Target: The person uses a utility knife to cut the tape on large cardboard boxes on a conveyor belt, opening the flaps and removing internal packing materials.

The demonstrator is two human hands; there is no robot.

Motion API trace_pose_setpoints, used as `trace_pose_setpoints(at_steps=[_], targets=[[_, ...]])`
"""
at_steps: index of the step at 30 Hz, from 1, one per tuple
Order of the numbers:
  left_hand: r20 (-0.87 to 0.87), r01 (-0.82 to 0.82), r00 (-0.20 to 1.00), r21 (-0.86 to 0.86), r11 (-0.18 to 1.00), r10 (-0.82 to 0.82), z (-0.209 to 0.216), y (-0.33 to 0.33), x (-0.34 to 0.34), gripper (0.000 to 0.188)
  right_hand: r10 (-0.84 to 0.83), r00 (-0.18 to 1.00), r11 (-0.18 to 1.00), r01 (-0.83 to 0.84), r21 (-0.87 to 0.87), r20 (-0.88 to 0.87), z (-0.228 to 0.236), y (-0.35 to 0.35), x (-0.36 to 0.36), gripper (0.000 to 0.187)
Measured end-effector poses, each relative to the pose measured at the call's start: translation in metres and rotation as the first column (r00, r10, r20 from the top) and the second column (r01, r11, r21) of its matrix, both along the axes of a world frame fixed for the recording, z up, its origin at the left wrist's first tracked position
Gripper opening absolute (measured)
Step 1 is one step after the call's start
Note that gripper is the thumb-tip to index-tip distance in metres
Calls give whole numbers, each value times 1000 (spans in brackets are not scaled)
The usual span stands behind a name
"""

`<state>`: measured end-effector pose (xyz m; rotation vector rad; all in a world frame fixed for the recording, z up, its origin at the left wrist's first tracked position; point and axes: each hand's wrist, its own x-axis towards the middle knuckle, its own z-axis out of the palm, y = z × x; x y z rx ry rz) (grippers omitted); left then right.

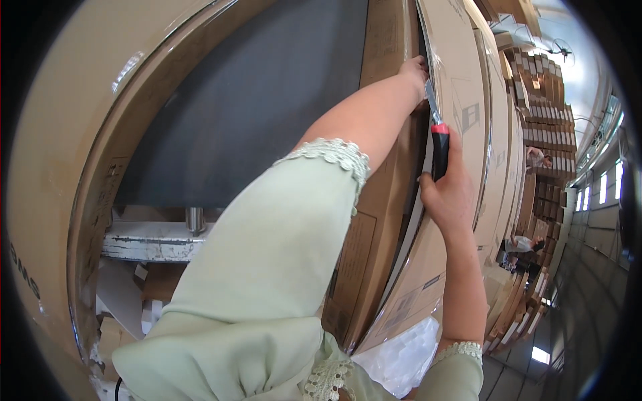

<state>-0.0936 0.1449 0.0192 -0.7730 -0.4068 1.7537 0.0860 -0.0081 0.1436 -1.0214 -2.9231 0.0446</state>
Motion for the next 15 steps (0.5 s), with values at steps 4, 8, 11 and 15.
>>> trace_pose_setpoints(at_steps=[4, 8, 11, 15], targets=[[-455, -72, 890, -85, 994, 26, 7, 7, -8, 44, 61, 996, 998, -63, -24, -70, -5, -4, -4, 80], [703, -376, -669, -42, 925, -241, 21, -33, -22, 37, -45, 998, 997, 42, -60, -38, -1, -8, -5, 80], [658, -404, -698, -36, 914, -282, 9, -33, -37, 38, -45, 999, 997, 43, -64, -29, 5, -18, -16, 81], [441, -544, -738, 61, 837, -511, -16, -49, -37, 40, -9, 999, 997, 5, -74, -51, -4, -25, -24, 83]])
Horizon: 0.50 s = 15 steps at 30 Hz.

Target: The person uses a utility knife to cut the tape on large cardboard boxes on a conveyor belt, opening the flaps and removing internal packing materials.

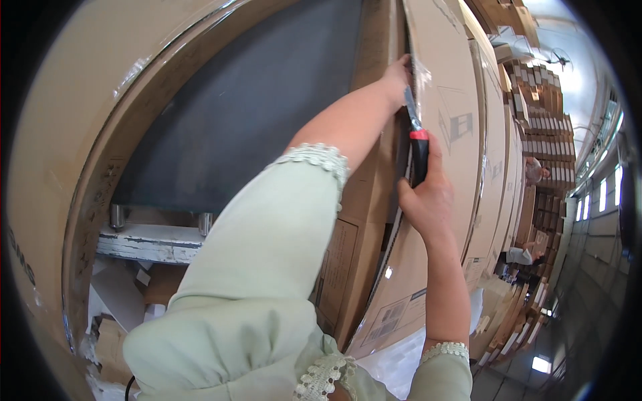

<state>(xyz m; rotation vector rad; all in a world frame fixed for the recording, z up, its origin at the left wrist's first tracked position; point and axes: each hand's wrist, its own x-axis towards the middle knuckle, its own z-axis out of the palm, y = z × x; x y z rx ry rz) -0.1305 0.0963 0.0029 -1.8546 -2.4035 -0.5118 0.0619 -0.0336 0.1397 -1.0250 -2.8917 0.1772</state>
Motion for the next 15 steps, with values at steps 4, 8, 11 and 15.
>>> trace_pose_setpoints(at_steps=[4, 8, 11, 15], targets=[[198, -79, 980, 313, 947, 16, -3, -35, -8, 44, -20, 998, 999, 18, -37, -54, -8, -3, 2, 80], [562, -146, 761, 635, 759, -324, 6, -110, -10, 27, -150, 959, 967, 91, -239, -240, -2, 0, 7, 81], [852, -468, 459, 473, 746, -252, -5, -167, 18, 35, -502, 776, 774, 206, -599, -381, 19, 25, 59, 68], [809, -325, 588, 227, 918, 8, 34, -228, 108, 81, -450, 781, 877, 479, -46, -433, -6, 62, 179, 36]])
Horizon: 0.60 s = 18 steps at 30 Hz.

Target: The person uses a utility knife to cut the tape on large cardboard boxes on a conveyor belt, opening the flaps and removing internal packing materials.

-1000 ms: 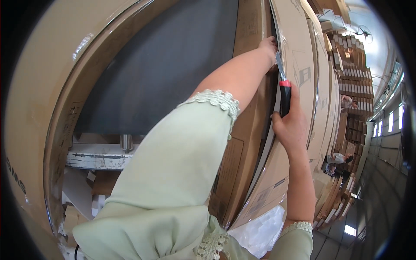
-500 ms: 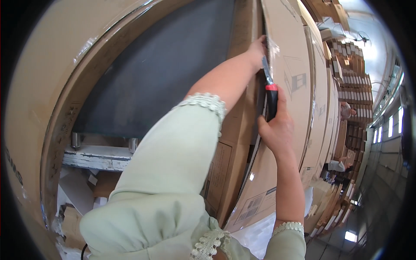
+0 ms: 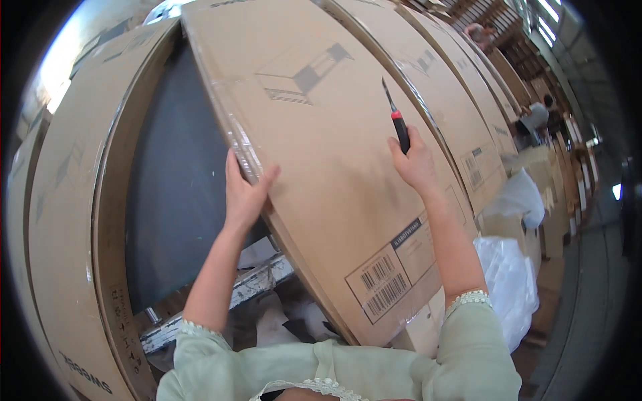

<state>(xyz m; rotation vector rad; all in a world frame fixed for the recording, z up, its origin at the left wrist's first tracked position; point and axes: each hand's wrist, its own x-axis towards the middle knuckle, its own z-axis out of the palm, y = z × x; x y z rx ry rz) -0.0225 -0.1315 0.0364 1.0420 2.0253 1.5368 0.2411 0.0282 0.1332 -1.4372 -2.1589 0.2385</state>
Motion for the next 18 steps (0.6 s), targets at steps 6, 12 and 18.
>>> trace_pose_setpoints(at_steps=[6, 12, 18], targets=[[411, 50, 903, 187, 981, -124, 7, -12, 40, 91, -281, 899, 934, 175, 310, 336, -52, 21, 231, 31], [205, 25, 979, -77, 997, -9, 28, -23, 28, 70, -398, 897, 887, 324, 329, 191, -71, -18, 323, 30], [-798, 228, 571, -72, 971, -193, 54, 43, 149, 44, -619, 758, 785, 584, -208, -206, -84, -52, 381, 35]])
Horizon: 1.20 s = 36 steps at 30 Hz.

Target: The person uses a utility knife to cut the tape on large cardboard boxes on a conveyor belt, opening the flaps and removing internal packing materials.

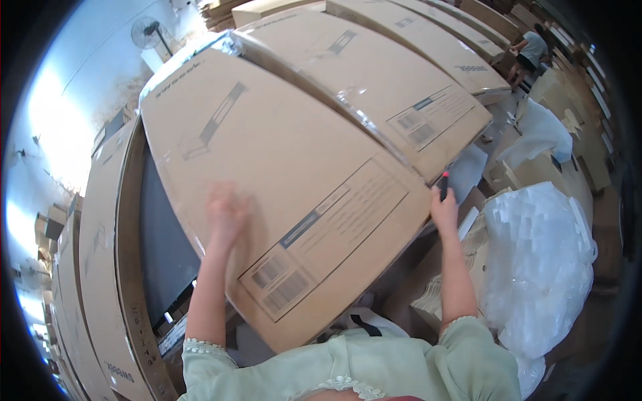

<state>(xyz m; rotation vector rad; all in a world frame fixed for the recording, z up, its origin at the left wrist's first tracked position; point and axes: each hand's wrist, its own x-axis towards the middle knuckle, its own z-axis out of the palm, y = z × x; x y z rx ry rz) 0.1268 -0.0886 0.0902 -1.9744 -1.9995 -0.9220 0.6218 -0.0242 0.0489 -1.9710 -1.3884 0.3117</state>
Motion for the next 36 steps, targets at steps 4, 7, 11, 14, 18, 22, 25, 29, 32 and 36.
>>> trace_pose_setpoints(at_steps=[4, 7, 11, 14, 18, 22, 25, 29, 32, 36], targets=[[138, 383, 922, -163, 910, -363, 4, 60, 143, 32, 184, 939, 982, -160, 104, -292, 5, -4, -5, 36], [179, 477, 873, -122, 871, -453, -1, 98, 214, 31, 134, 952, 986, -100, 132, -274, -5, -10, -16, 34], [219, 662, 750, -278, 696, -625, 20, 104, 259, 34, 106, 963, 981, -61, 181, -249, 11, -51, -33, 30], [-101, 742, 639, -179, 645, -763, 28, 72, 249, 38, 181, 929, 983, -156, 100, -324, 19, -127, -56, 26], [-52, 688, 591, -487, 537, -805, 11, -9, 189, 52, 291, 802, 873, -445, -197, -522, 61, -222, -78, 28], [-12, 674, 590, -543, 501, -807, 9, -71, 147, 52, 360, 680, 756, -614, -228, -639, 46, -236, -60, 16], [-28, 643, 622, -551, 531, -783, 5, -74, 150, 53, 200, 713, 896, -411, -170, -672, 53, -174, -35, 18], [335, 497, 813, -826, 268, -476, 33, -40, 168, 49, 310, 857, 938, -346, -14, -411, 89, -64, -5, 22], [627, 677, 729, -606, 418, -275, 33, -7, 184, 49, 205, 874, 979, -191, 76, -441, 72, 28, 42, 22], [900, 598, 327, -432, 675, 287, 2, 26, 203, 49, 171, 985, 975, -173, 139, 24, 36, 138, 87, 33]])
